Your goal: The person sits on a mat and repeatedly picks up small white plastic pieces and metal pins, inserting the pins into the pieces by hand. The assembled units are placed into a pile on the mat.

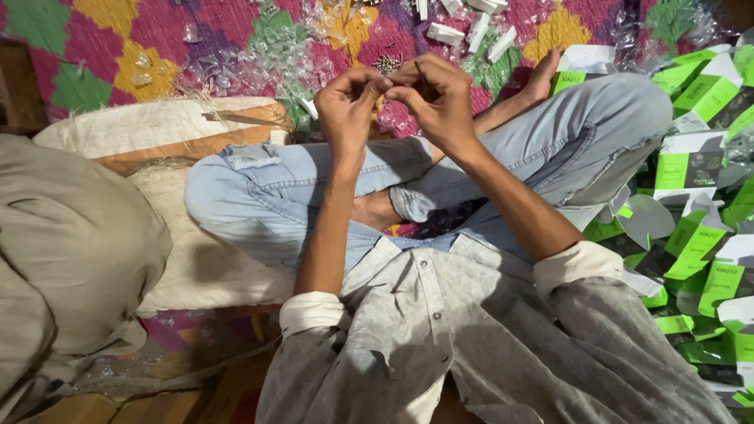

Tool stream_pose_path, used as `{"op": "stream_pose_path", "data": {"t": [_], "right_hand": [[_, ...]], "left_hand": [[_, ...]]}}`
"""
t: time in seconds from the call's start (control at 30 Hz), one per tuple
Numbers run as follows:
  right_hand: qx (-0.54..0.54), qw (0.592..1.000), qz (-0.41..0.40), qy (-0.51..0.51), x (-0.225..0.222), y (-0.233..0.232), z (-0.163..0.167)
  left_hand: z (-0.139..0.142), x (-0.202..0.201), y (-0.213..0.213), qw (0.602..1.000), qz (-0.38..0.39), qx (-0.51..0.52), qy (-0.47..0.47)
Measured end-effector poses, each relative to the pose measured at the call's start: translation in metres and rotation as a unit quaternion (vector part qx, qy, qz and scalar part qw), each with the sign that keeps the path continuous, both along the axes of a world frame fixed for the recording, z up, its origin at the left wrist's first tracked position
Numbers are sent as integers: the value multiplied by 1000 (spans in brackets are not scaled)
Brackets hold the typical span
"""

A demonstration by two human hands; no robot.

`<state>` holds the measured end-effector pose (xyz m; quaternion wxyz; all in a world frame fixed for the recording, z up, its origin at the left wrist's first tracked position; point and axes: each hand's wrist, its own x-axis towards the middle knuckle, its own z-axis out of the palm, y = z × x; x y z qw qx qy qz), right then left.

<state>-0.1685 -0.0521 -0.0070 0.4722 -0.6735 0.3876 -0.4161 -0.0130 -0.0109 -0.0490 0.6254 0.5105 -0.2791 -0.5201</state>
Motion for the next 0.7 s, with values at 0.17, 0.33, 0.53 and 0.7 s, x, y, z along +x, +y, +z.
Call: {"op": "stream_pose_path", "data": {"t": [0.17,0.33,0.53,0.7], "right_hand": [[64,996,-3,-57,-10,2,-19],[124,989,-75,-35,-27,-21,-29],[84,960,9,266,-26,-28,-41],[16,983,-67,169,-35,-38,-50]], "left_hand": [[6,-2,2,999,-12,18,-40],[2,8,0,991,17,23,-127],[-7,24,-8,977,66,25,-201],[-4,36,-7,951,84,34,-296]]}}
